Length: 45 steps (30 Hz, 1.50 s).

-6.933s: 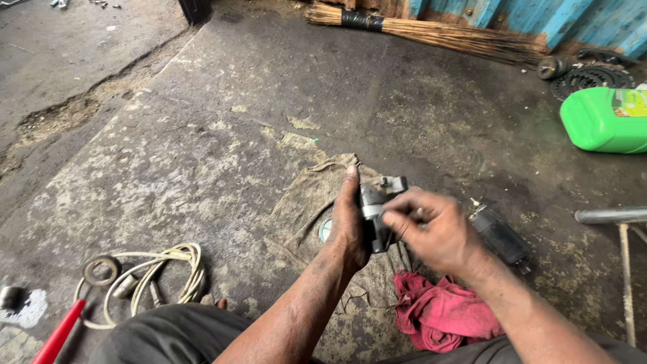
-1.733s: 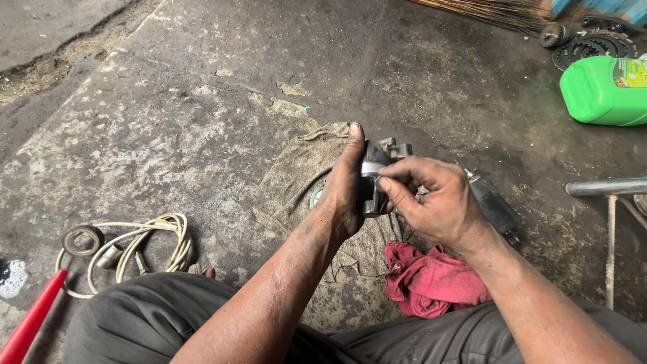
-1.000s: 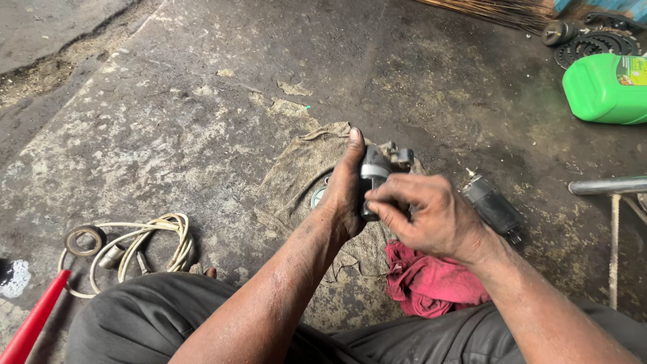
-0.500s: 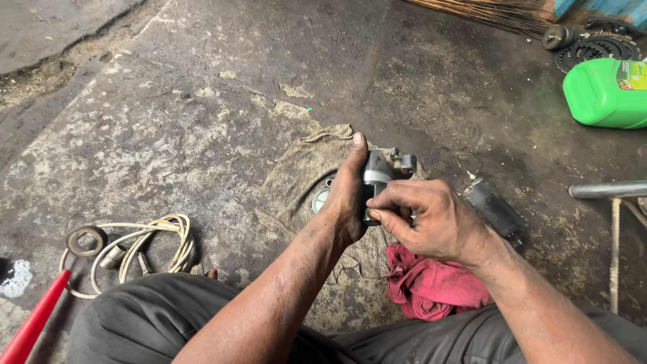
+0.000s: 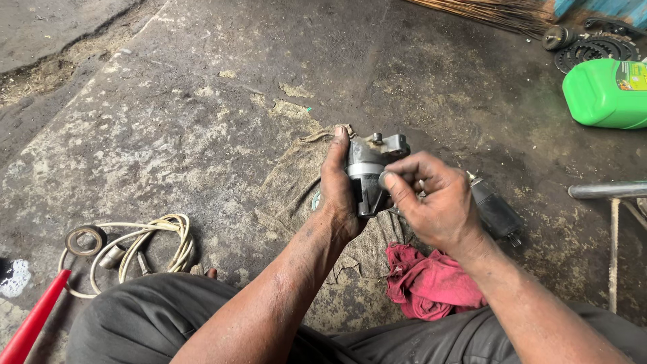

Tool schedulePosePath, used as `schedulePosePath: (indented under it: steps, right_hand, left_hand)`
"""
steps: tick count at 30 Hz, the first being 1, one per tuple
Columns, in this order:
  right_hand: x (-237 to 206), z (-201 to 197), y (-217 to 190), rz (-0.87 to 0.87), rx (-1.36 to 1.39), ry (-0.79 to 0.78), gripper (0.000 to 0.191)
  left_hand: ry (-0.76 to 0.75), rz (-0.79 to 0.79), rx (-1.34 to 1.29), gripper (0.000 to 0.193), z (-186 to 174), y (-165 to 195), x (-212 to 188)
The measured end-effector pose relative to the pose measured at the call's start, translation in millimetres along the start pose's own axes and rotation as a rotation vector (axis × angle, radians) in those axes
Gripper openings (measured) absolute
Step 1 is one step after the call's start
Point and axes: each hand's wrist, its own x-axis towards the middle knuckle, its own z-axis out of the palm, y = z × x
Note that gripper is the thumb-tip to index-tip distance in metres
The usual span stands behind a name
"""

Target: The person sits on the floor and uses a small wrench to tighten a band around a cylindrical mechanical part. They rotate the part in their hands to access different angles and continue tightening the band throughout the clip.

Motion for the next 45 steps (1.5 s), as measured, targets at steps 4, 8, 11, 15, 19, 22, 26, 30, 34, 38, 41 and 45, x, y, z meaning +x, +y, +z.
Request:
schedulePosePath:
  steps: [4, 8, 11, 15, 19, 22, 26, 30, 34, 38, 41, 45]
  right_hand:
    - [-1, 2, -4, -0.133, -0.12, -0.075, 0.008]
    - [1, 1, -8, -0.022, -0.132, 0.026, 0.007]
    - [2, 2, -12, -0.19, -0.161, -0.049, 0.005]
    - [2, 3, -16, -0.054, -0.168, 0.052, 0.006]
    - [1, 4, -19, -0.119, -0.09, -0.029, 0.006]
    - [1, 4, -20, -0.19, -0.139, 0.04, 0.006]
    - [1, 5, -21, -0.033, -0.191, 0.035, 0.005]
    - [-1, 5, -22, 0.026, -0.232, -0.096, 0.004]
    - [-1, 5, -23, -0.181, -0.138, 0.04, 0.005]
    - [-3, 8, -22, -0.08, -0.164, 0.042, 0.007]
    - [-3, 7, -20, -0.08, -0.165, -0.01, 0.005]
    - [0, 2, -13, -0.02, 0.083, 0.093, 0.008]
  left_hand:
    - [0.087, 0.005, -0.022, 0.07, -1, -1, 4]
    - [0.072, -0.036, -0.063, 0.074, 3, -1, -2]
    - [0.08, -0.026, -0.073, 0.075, 6, 0, -5]
    - [0.153, -0.043, -0.06, 0.073, 7, -1, -5]
    - [0.148, -0.002, -0.049, 0.072, 5, 0, -4]
    - [0.14, -0.022, -0.031, 0.072, 5, -3, -4]
    - [0.132, -0.018, -0.01, 0.071, 6, -3, -4]
    - [0.159, 0.041, -0.052, 0.071, 6, 1, -2]
    - [0.169, 0.015, -0.016, 0.068, 10, 0, -2]
    - [0.163, 0.078, 0.032, 0.068, 11, 3, -1]
    - [0.033, 0.095, -0.062, 0.072, 10, 9, -1]
    - [0.078, 0.1, 0.064, 0.069, 17, 3, -6]
